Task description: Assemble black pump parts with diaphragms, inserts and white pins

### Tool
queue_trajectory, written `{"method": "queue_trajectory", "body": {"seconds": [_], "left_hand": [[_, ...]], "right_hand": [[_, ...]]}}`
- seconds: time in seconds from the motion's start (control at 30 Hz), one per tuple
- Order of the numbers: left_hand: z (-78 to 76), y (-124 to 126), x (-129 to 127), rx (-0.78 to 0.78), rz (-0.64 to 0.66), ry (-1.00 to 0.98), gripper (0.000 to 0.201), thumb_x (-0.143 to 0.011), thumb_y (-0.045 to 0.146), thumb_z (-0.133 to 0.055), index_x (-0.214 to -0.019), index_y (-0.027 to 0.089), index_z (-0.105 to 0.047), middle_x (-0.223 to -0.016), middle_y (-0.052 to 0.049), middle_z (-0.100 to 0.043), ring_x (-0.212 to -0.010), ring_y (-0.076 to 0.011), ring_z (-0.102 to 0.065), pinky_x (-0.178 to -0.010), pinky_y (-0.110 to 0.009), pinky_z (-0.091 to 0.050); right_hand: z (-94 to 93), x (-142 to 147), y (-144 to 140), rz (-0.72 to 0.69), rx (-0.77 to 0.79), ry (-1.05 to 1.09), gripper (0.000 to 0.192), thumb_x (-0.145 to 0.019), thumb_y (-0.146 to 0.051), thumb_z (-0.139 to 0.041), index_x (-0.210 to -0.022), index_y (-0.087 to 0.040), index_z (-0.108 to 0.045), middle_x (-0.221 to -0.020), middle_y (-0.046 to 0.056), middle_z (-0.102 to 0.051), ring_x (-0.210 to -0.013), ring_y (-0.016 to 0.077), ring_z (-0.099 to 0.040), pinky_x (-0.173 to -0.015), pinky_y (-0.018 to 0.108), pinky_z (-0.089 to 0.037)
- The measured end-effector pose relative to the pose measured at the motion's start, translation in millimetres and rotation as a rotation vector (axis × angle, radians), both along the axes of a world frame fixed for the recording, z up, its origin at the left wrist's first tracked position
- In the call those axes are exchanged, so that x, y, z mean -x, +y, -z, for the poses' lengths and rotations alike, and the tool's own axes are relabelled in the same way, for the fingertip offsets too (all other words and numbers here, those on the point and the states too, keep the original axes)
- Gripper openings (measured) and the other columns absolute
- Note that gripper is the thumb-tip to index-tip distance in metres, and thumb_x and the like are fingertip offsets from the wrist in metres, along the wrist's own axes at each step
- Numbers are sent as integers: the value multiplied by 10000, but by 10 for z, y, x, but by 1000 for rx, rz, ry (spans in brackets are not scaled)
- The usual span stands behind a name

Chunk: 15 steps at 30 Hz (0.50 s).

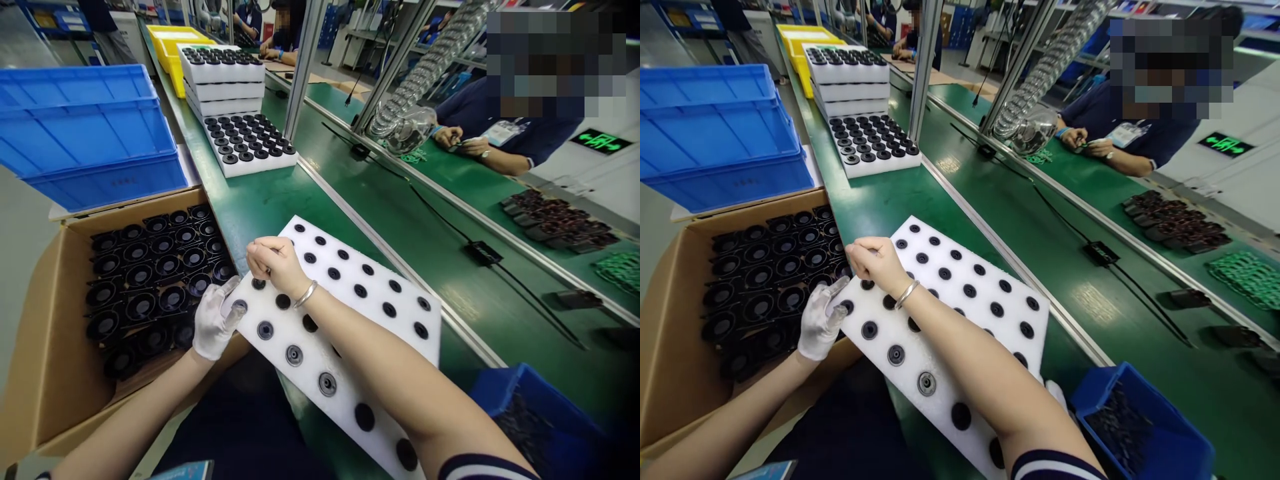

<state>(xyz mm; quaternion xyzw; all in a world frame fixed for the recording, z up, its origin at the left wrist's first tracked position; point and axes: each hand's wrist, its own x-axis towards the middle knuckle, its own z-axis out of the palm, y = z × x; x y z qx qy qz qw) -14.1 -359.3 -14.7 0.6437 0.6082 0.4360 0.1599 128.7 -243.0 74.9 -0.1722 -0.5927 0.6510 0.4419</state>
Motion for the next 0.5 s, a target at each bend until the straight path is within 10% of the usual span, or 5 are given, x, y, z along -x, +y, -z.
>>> {"method": "queue_trajectory", "body": {"seconds": [0.17, 0.5], "left_hand": [[-40, 425, -106, 30, 23, 10, 650, -925, 652, -435, -1262, 140, -649, -1096, -143, -665, -1004, -283, -570, -982, -411, -457], [-112, 639, -197, 102, 67, -74, 505, -865, 567, -578, -1159, 176, -704, -1045, -110, -632, -1037, -286, -564, -1015, -400, -441]], "right_hand": [[-6, -149, 147, 85, -179, -192, 515, -922, -346, -594, -462, -189, -426, -456, -40, -418, -460, 87, -378, -488, 250, -291], [127, -281, 291, 153, -19, -59, 525, -877, -405, -670, -465, -194, -422, -437, -47, -411, -426, 82, -367, -440, 238, -253]]}}
